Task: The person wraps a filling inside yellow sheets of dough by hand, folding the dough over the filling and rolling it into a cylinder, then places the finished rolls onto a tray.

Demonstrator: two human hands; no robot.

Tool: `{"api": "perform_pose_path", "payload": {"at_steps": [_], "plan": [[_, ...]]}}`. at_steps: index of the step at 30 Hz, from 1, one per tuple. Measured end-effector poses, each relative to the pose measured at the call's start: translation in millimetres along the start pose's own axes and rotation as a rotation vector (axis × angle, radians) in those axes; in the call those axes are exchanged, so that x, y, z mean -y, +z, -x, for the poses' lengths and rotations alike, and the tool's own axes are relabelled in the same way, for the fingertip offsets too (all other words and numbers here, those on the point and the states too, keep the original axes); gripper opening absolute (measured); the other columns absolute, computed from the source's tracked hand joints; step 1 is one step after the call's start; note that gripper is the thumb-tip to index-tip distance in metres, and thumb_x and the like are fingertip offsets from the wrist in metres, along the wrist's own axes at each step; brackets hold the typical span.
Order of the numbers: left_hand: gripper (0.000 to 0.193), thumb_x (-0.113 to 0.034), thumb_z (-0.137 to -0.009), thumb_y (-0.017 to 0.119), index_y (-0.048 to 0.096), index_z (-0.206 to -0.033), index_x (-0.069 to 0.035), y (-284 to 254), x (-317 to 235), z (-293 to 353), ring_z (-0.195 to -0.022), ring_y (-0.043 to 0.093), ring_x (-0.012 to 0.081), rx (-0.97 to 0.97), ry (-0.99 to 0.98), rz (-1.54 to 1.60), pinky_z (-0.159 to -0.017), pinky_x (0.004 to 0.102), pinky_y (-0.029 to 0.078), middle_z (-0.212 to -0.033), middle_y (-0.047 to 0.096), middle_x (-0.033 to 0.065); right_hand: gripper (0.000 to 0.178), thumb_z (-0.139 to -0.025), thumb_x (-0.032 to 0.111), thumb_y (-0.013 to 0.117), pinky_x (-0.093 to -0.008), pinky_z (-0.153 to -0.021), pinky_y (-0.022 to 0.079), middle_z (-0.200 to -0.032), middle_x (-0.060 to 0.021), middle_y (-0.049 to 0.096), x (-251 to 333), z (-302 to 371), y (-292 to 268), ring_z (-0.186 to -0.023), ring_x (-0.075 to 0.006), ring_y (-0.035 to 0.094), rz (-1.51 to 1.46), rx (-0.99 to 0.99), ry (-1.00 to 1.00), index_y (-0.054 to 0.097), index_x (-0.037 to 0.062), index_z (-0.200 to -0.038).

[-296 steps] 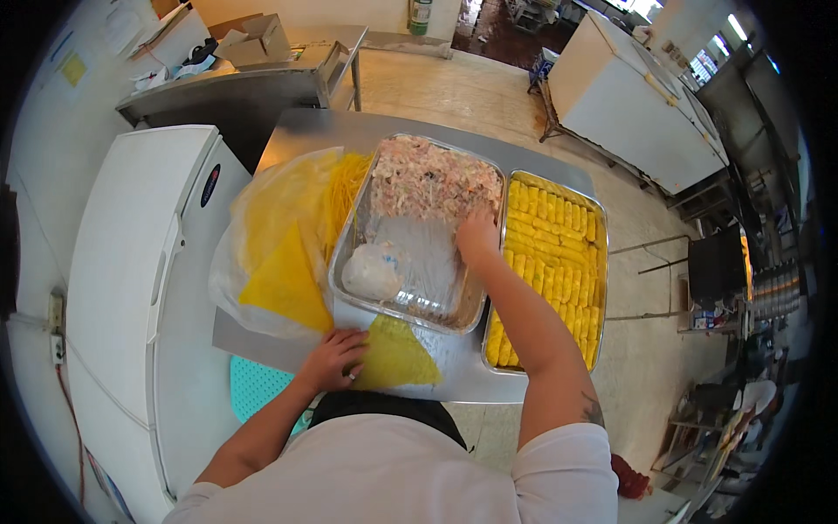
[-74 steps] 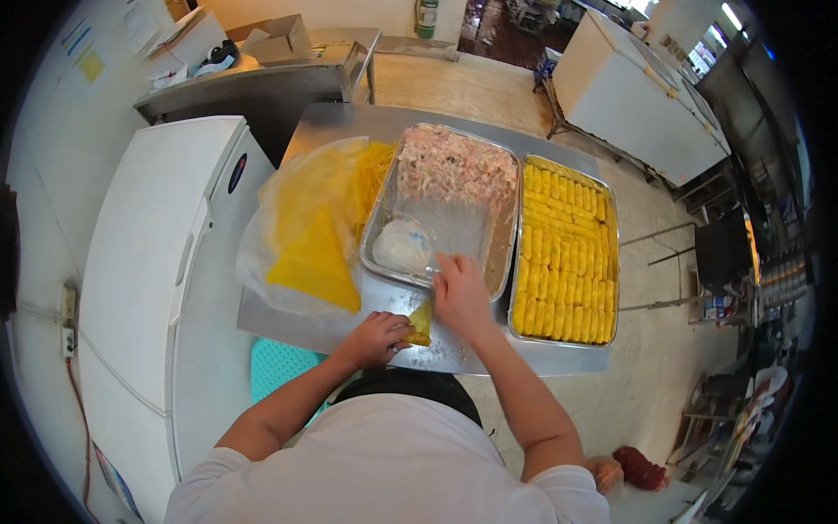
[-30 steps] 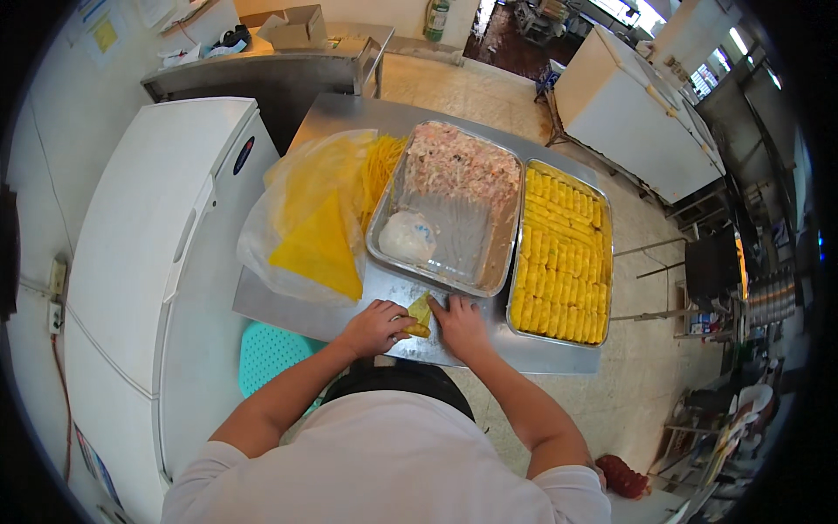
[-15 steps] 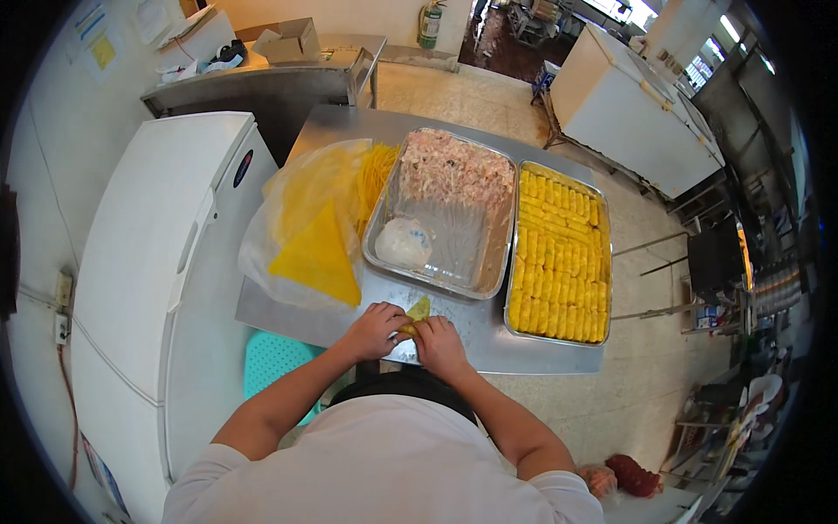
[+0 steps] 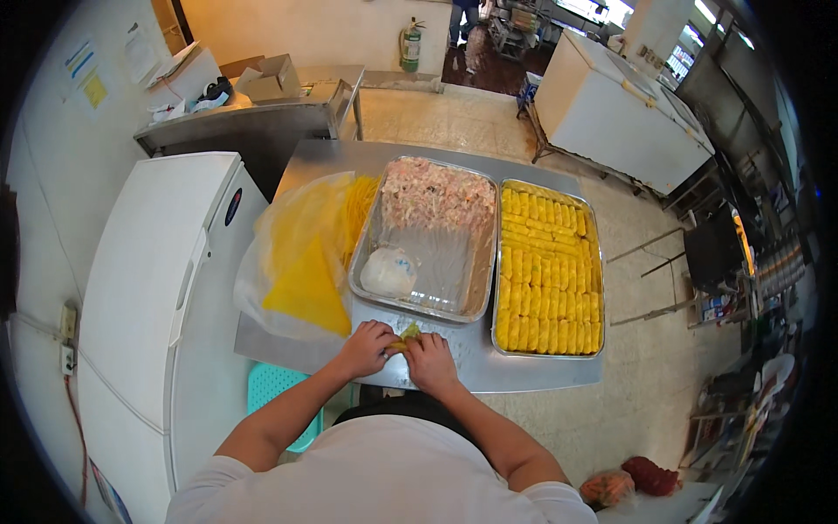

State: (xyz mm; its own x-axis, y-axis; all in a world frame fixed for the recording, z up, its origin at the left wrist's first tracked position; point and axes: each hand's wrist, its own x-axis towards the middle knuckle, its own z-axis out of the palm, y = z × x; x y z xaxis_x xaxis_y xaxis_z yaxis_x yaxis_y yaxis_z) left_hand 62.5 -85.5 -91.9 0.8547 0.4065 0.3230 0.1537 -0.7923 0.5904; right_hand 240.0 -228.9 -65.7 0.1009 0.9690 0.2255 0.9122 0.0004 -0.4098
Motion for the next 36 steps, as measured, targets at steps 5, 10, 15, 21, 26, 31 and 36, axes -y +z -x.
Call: {"api": "perform_pose_path", "payload": {"at_steps": [5,10,15,21,26,31,36], "plan": [[0.029,-0.022,-0.089,0.080,0.075,-0.115,-0.011,3,2,-16,-0.107,0.065,0.0332,0.004,-0.016,-0.006,-0.095,0.0467,0.050,-0.111,0.070,0.0100,0.027,-0.095,0.022,0.072,-0.0519,-0.092,0.049,-0.114,-0.0155,0.065,-13,-2,5,-0.109,-0.0386,0.061,0.000,0.017,0.021,0.072,0.0062,-0.117],[0.034,-0.023,-0.086,0.083,0.076,-0.118,-0.012,2,11,-14,-0.108,0.065,0.0352,-0.067,-0.004,-0.033,-0.093,0.0478,0.051,-0.115,0.069,0.0131,0.030,-0.096,0.021,0.072,-0.0530,-0.095,0.048,-0.118,-0.0165,0.065,-8,-11,-1,-0.112,-0.0389,0.061,-0.040,-0.044,0.044,0.071,0.0059,-0.122],[0.033,-0.023,-0.089,0.081,0.076,-0.120,-0.013,4,11,-24,-0.112,0.064,0.0366,-0.102,-0.022,-0.024,-0.097,0.0481,0.051,-0.120,0.068,0.0145,0.044,-0.096,0.026,0.073,-0.0564,-0.102,0.047,-0.128,-0.0179,0.062,-22,-19,2,-0.120,-0.0401,0.059,0.055,0.063,0.085,0.067,0.0035,-0.133],[0.036,-0.021,-0.093,0.078,0.073,-0.126,-0.007,4,16,-33,-0.116,0.062,0.0385,-0.134,-0.056,-0.118,-0.099,0.0492,0.050,-0.124,0.067,0.0156,0.059,-0.096,0.029,0.073,-0.0622,-0.115,0.040,-0.142,-0.0235,0.057,-20,-27,-2,-0.135,-0.0471,0.052,0.074,0.035,0.053,0.059,-0.0004,-0.145],[0.034,-0.014,-0.092,0.078,0.072,-0.124,-0.003,-4,1,-11,-0.114,0.062,0.0396,-0.296,-0.204,-0.025,-0.099,0.0497,0.050,-0.123,0.068,0.0171,0.065,-0.095,0.027,0.074,-0.0608,-0.117,0.040,-0.147,-0.0259,0.057,-11,-39,-13,-0.137,-0.0463,0.053,-0.017,0.084,0.106,0.054,-0.0024,-0.149],[0.032,-0.011,-0.095,0.076,0.071,-0.124,-0.001,7,-11,9,-0.109,0.065,0.0409,-0.311,-0.271,0.075,-0.098,0.0486,0.053,-0.117,0.070,0.0196,0.058,-0.093,0.019,0.073,-0.0544,-0.113,0.047,-0.141,-0.0261,0.063,-20,-52,14,-0.130,-0.0444,0.060,-0.023,0.156,0.074,0.059,-0.0014,-0.145],[0.029,-0.010,-0.095,0.076,0.071,-0.122,-0.001,9,-9,14,-0.110,0.066,0.0407,-0.326,-0.304,0.090,-0.099,0.0478,0.053,-0.116,0.072,0.0195,0.046,-0.095,0.011,0.069,-0.0506,-0.100,0.055,-0.126,-0.0255,0.071,-2,-39,2,-0.114,-0.0438,0.070,-0.418,0.145,0.360,0.065,-0.0015,-0.139]]}}
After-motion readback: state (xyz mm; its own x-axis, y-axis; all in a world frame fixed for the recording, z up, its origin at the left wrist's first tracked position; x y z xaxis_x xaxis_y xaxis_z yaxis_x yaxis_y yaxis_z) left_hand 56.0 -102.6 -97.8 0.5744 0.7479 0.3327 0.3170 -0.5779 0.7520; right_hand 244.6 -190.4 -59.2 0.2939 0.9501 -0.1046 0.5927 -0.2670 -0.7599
